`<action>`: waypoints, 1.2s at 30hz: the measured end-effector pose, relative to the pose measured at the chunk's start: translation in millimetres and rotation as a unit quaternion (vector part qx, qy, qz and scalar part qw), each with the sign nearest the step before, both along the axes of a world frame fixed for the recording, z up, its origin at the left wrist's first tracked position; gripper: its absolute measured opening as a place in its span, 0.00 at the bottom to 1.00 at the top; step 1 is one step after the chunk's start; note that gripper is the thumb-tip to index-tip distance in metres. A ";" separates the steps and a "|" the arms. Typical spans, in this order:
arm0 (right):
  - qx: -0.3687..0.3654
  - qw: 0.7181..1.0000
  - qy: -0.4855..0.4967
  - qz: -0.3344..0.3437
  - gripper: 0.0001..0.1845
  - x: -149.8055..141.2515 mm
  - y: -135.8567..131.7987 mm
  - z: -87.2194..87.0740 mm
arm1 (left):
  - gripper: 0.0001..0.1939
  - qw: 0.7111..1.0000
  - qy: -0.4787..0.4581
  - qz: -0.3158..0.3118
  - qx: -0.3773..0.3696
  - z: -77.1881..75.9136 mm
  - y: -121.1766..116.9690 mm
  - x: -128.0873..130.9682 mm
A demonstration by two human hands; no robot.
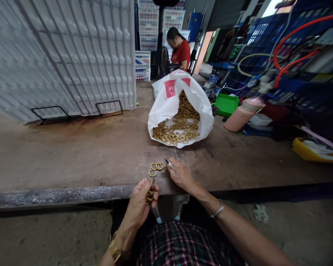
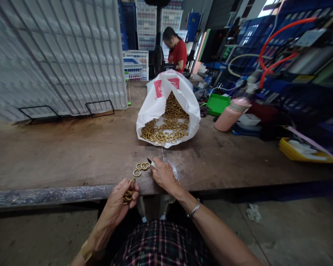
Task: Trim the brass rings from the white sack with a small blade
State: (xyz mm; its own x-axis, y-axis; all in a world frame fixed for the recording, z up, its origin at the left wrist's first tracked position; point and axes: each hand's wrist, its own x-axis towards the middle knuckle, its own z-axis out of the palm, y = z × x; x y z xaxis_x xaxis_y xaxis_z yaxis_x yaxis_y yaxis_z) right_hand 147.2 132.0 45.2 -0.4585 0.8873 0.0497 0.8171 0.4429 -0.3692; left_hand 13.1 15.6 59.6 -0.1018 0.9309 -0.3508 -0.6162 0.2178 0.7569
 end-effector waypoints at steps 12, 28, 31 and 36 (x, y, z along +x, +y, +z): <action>-0.024 0.998 0.022 0.054 0.10 -21.0 2.2 5.5 | 0.17 0.994 -0.104 0.005 -0.032 -4.6 5.0 -12.2; -0.011 0.996 0.066 0.060 0.07 -12.2 1.4 -2.4 | 0.16 0.994 -0.084 0.038 -0.062 -4.0 16.6 -8.7; -0.012 0.997 0.044 0.061 0.07 -10.3 -4.2 -3.6 | 0.18 0.996 -0.033 0.038 -0.067 -5.0 19.0 -5.5; 0.002 0.994 0.085 0.064 0.09 -7.7 -3.7 -8.8 | 0.23 0.994 0.056 0.037 -0.091 -13.3 26.3 -4.5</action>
State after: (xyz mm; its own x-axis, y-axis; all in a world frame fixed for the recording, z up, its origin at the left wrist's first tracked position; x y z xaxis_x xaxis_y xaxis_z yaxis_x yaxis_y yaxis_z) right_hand 139.4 128.3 36.4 -0.5529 0.8213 0.1403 0.6790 0.5417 -0.4954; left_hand 8.5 41.9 46.3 -0.2152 0.8412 -0.4960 -0.5490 0.3158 0.7739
